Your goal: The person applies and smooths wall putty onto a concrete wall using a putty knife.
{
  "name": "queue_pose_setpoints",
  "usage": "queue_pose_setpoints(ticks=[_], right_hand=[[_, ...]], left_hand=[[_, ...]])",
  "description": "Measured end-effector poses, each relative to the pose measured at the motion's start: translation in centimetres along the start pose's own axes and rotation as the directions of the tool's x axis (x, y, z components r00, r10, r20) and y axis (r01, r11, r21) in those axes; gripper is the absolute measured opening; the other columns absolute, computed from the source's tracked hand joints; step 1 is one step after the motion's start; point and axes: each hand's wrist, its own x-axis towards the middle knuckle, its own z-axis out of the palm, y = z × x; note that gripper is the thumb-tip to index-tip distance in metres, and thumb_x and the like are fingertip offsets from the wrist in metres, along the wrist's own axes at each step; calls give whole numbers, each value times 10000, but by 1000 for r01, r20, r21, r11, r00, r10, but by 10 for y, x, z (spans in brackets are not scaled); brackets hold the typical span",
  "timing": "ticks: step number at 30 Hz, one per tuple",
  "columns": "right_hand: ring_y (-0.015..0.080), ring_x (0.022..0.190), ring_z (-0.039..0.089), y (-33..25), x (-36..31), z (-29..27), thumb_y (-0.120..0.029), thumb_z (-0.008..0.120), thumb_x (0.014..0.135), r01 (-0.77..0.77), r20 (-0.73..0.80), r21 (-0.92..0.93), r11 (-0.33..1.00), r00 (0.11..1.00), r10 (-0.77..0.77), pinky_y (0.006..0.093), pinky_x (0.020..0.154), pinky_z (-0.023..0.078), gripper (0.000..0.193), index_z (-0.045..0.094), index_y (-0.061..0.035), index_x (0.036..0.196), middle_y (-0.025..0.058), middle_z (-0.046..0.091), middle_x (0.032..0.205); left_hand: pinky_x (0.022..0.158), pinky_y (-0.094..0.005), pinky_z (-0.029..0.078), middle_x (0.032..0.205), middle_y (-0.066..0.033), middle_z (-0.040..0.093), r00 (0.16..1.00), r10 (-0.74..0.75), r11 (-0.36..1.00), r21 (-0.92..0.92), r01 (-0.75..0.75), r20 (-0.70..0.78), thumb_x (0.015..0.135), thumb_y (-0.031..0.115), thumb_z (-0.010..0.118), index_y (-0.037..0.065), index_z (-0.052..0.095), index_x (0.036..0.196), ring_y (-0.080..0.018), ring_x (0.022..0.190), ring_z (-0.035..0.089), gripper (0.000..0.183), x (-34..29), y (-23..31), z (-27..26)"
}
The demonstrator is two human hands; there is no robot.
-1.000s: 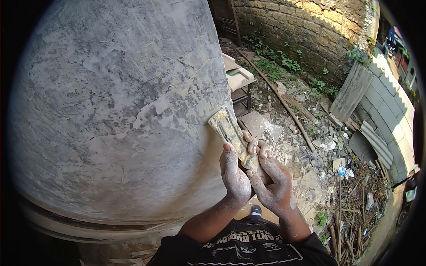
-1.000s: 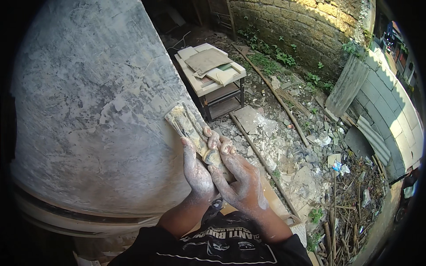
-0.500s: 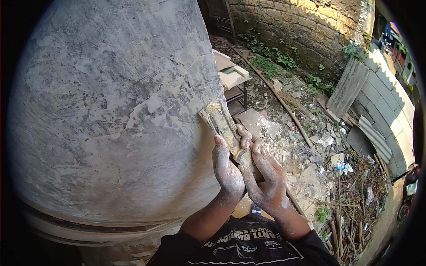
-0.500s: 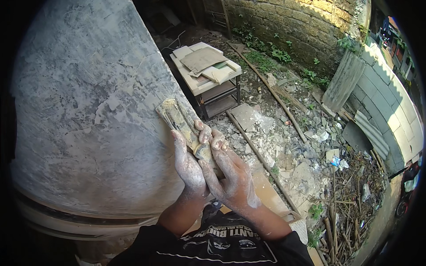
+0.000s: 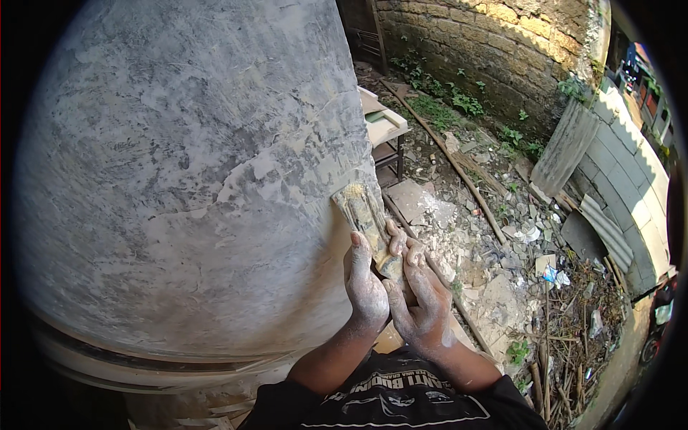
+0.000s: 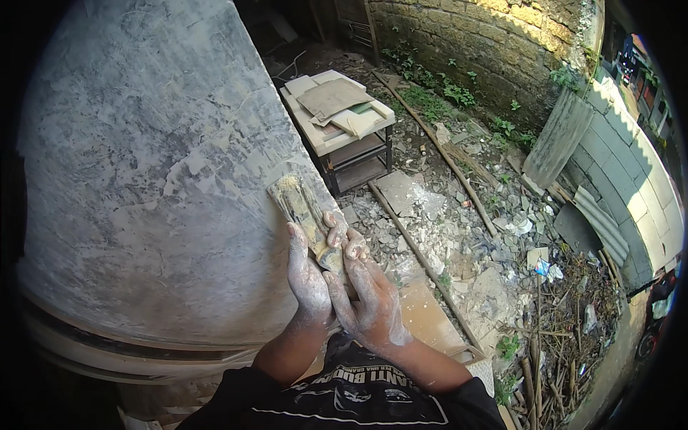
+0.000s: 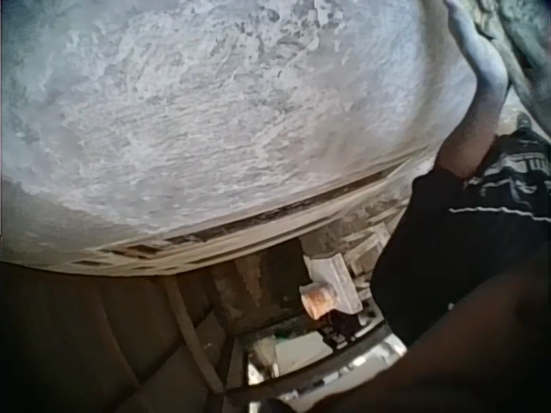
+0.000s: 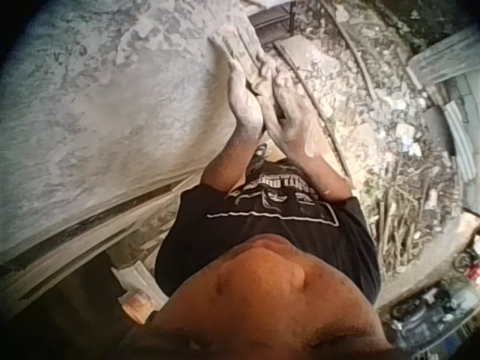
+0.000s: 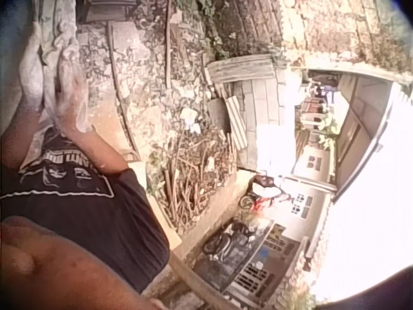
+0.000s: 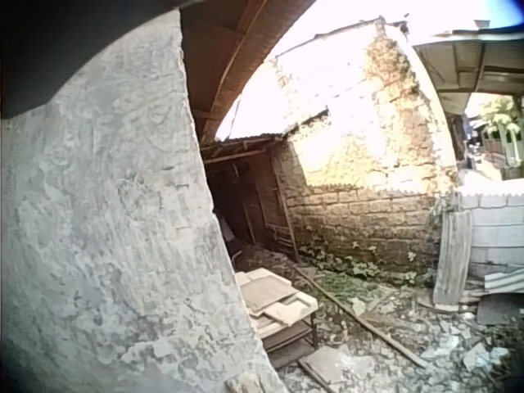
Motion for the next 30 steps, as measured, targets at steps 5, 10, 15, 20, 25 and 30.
queue_pose_setpoints(ticks=[5,10,15,20,25,30], right_hand=[[391,910,606,-2,-1,4,-46,630,795,-14,39,-7,1000,999,14,381,760,500,388,508,126,1120,300,560,1037],[397,951,601,-8,0,4,-73,636,794,-47,51,21,999,998,46,385,795,503,385,521,127,1103,299,564,1044],[415,983,584,-15,9,5,-70,636,790,-55,44,-20,998,997,56,391,822,496,400,513,136,1111,316,547,1082],[421,970,585,-16,7,4,-65,633,798,16,22,-18,1000,1000,-16,395,807,501,418,494,147,1131,315,546,1073],[398,948,604,-29,15,5,-49,640,793,-64,8,-26,998,998,64,364,767,511,419,492,152,1129,308,551,1070],[407,960,598,-21,6,8,-51,636,794,63,-14,-60,996,998,-64,373,776,509,429,482,146,1142,324,530,1108]], left_hand=[[676,-336,404,784,-93,426,999,9,1000,-7,-10,-40,964,410,323,-48,439,1055,-221,731,448,482,5,7,1],[654,-321,398,754,-76,423,996,37,999,8,-36,-84,960,431,331,-41,444,1031,-215,697,445,491,5,11,10],[662,-325,399,769,-79,428,1000,27,998,50,-27,-3,962,422,327,-44,439,1045,-215,701,440,487,9,18,16],[668,-328,397,787,-82,425,999,-14,999,-53,12,-40,961,426,330,-53,437,1050,-216,726,438,499,6,17,16],[706,-326,398,789,-81,418,999,-22,1000,20,21,41,963,421,326,-62,436,1071,-200,740,432,507,9,22,16],[710,-322,393,794,-81,416,997,-71,997,-20,72,19,965,411,325,-65,435,1085,-199,744,421,502,-1,23,12]])
